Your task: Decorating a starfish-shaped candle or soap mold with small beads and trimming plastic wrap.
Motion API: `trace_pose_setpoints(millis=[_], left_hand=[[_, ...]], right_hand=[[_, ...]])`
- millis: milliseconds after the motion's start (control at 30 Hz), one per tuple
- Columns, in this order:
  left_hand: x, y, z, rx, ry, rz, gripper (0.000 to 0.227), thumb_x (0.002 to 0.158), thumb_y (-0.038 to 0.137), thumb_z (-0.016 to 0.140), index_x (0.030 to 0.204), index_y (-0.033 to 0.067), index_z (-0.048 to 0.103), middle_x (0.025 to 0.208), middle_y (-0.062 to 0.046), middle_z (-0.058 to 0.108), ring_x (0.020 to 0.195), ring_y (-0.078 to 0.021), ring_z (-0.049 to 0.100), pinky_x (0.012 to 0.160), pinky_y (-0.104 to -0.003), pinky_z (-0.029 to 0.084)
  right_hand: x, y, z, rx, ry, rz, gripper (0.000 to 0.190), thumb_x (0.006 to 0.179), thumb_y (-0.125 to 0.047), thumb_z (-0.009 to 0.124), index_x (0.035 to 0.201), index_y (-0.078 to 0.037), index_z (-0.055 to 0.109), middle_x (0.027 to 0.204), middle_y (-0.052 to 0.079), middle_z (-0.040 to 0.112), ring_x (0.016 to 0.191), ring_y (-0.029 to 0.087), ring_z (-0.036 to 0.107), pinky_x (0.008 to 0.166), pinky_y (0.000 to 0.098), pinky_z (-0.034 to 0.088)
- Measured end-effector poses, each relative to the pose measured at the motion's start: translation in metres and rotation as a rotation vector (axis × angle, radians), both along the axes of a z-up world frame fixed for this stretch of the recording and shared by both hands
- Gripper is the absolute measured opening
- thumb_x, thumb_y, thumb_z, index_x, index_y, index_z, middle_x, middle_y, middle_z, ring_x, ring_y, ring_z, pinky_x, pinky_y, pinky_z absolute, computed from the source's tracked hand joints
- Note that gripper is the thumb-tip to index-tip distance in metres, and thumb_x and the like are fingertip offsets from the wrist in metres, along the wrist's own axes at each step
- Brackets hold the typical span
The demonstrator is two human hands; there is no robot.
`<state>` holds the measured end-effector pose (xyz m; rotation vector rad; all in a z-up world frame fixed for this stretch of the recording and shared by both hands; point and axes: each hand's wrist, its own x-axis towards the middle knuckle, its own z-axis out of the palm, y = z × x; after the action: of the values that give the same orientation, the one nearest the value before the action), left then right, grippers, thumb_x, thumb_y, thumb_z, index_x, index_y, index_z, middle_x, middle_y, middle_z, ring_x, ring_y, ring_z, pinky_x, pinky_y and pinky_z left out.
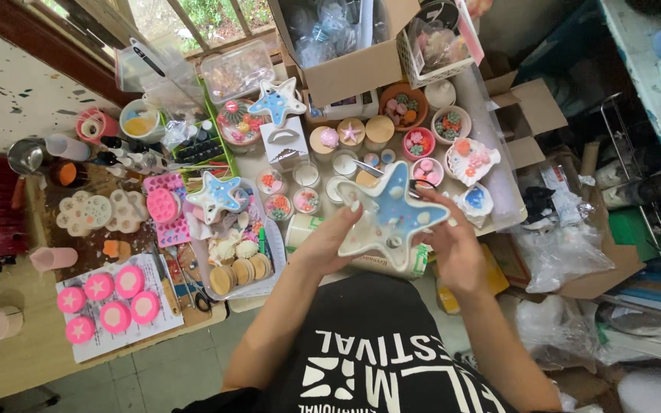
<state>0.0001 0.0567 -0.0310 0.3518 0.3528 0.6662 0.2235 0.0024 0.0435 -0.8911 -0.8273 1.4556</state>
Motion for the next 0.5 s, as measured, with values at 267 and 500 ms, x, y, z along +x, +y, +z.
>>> trace_pose_setpoints(millis=[267, 500], left_hand=[[0.043, -0.024, -0.004, -0.064, -0.065, 0.214, 0.051, 0.107, 0.047, 0.056, 0.141, 0.0086, 0.054, 0.128, -0.007, 0.068, 0.114, -0.0216, 0.067, 0.099, -0.041, 0.052], [0.067, -0.054, -0.018, -0.220, -0.111, 0.183, 0.067, 0.103, 0.063, 0.039, 0.145, 0.0114, 0.050, 0.137, -0.009, 0.064, 0.125, -0.0267, 0.061, 0.108, -0.047, 0.048]], right_hand=[[-0.041, 0.011, -0.021, 0.063, 0.172, -0.421, 0.043, 0.111, -0.040, 0.036, 0.131, -0.006, 0.052, 0.131, 0.016, 0.063, 0.124, 0.027, 0.060, 0.112, 0.0420, 0.045], [-0.016, -0.015, -0.081, -0.145, 0.110, -0.482, 0.036, 0.113, -0.036, 0.033, 0.124, -0.008, 0.053, 0.125, 0.014, 0.064, 0.118, 0.026, 0.061, 0.107, 0.0407, 0.047]])
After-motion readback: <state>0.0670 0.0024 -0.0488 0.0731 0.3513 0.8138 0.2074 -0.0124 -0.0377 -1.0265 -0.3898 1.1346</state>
